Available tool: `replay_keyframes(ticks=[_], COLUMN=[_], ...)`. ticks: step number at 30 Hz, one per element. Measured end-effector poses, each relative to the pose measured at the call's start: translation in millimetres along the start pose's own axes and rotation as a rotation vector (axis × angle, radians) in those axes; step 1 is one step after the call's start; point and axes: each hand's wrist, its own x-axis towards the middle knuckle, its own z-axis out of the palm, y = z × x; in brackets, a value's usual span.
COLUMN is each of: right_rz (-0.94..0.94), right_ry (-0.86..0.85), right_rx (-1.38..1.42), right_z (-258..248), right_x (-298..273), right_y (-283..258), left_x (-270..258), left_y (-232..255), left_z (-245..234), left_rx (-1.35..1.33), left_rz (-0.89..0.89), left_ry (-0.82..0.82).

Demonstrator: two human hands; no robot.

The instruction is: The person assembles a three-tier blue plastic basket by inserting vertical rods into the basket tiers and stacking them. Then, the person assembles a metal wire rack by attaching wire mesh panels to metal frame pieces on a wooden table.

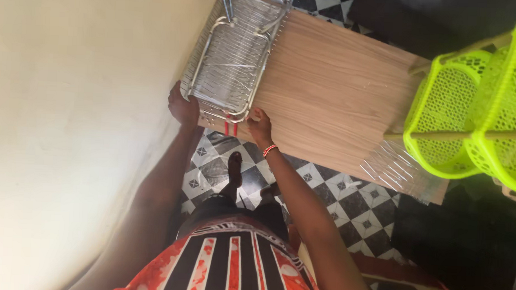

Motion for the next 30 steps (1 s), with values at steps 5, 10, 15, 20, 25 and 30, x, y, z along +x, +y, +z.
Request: replay_keyframes(ticks=[5,10,15,20,25,30], right_rz=[-0.072,-0.038,0.128,-0.001,-0.096,-0.255], right_ry=[0.144,0.180,0.202,0.301,0.332,0.338], right_rx=[-0.035,-0.116,0.057,-0.050,-0.051,-0.033], right_z=[36.2,36.5,36.1,45.0,44.3,13.5], right_x=[16.1,18.6,13.9,4.4,-10.3,-33.4], right_y=[10.5,4.0,-12.9,-27.4,-42.1,-47.4], left_x=[18.2,5.3,9.6,18.7,16.4,-9.8], left_y=[-30.0,-41.1,-62.0,-44.2,-17.9,11.4], left_z=[-11.1,7.8,11.5,9.5,3.2,-20.6], left_rx=[0.003,-0.092,-0.507,-0.637,-0.501,-0.588], left_rz=[-0.103,-0.227,-0.353,-0.516,-0.332,-0.070], left_ry=[-0.389,-0.375,-0.403,-0.531,-0.317,-0.188])
